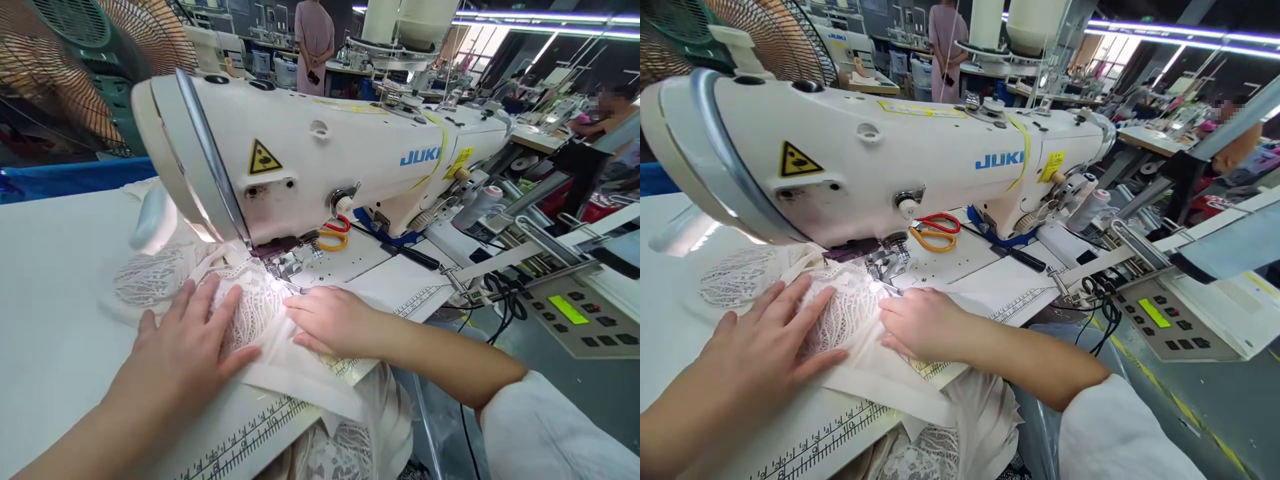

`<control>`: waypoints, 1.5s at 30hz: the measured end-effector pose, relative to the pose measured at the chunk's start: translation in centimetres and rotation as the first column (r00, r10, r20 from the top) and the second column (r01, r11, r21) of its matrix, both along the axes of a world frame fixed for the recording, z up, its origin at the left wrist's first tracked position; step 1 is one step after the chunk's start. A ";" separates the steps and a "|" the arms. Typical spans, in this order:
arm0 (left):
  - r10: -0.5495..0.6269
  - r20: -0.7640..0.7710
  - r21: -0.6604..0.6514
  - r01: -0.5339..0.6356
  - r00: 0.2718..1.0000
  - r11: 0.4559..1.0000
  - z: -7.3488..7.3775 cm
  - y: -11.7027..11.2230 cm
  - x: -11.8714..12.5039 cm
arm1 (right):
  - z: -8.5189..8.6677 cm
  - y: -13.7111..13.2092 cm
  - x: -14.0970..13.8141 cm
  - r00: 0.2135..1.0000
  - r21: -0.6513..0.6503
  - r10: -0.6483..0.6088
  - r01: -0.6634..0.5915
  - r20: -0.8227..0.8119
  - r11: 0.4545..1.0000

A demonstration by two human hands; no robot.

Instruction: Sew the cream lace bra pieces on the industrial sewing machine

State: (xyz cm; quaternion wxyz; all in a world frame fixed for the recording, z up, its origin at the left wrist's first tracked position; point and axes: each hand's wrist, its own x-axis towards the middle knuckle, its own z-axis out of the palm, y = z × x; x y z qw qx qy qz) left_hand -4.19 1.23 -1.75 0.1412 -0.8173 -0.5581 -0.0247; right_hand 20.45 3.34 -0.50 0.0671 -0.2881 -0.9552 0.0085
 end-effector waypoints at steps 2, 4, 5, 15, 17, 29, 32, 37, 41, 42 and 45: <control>0.042 0.012 -0.063 -0.041 0.999 0.997 0.3 0.8 -0.5 | 0.1 0.3 -0.4 1.000 -0.008 -0.012 0.012 0.021 1.000; 0.049 0.031 -0.117 -0.045 0.998 0.992 0.5 1.6 -1.0 | 0.3 0.5 -0.8 0.999 -0.031 -0.030 0.031 0.041 0.999; 0.047 0.039 -0.132 -0.042 0.998 0.990 0.6 1.9 -1.2 | 0.4 0.6 -0.9 0.998 -0.043 -0.039 0.041 0.053 0.998; 0.016 0.057 -0.120 -0.009 0.998 0.993 -0.5 3.5 -3.0 | 0.1 1.0 -1.6 0.994 -0.040 -0.068 0.072 0.084 0.997; 0.022 0.055 -0.141 -0.014 0.998 0.990 -0.5 3.9 -3.4 | 0.1 1.0 -1.8 0.993 -0.025 -0.077 0.079 0.088 0.997; 0.231 0.037 -0.352 -0.203 0.972 0.914 1.5 6.0 -3.1 | -0.3 0.9 -2.1 0.992 -0.031 -0.099 0.102 0.083 0.994; 0.202 0.044 -0.322 -0.178 0.978 0.930 1.9 5.9 -2.8 | 0.2 0.9 -1.4 0.999 -0.059 -0.046 0.048 0.029 0.997; -0.106 0.095 0.036 0.103 0.990 0.994 2.6 2.8 -1.1 | 1.6 -0.7 0.6 1.000 -0.217 -0.025 0.023 -0.006 0.976; -0.505 0.211 0.149 0.483 0.837 0.863 2.3 -0.7 1.6 | 1.7 -3.9 1.7 0.995 -0.351 -0.059 0.082 0.077 0.933; -0.534 0.233 0.135 0.516 0.813 0.846 2.1 -1.4 2.2 | 1.7 -4.7 1.8 0.996 -0.362 -0.044 0.071 0.082 0.930; -0.514 0.284 0.081 0.514 0.810 0.854 1.5 -2.3 3.3 | 2.2 -6.5 1.7 0.996 -0.374 -0.066 0.081 0.052 0.924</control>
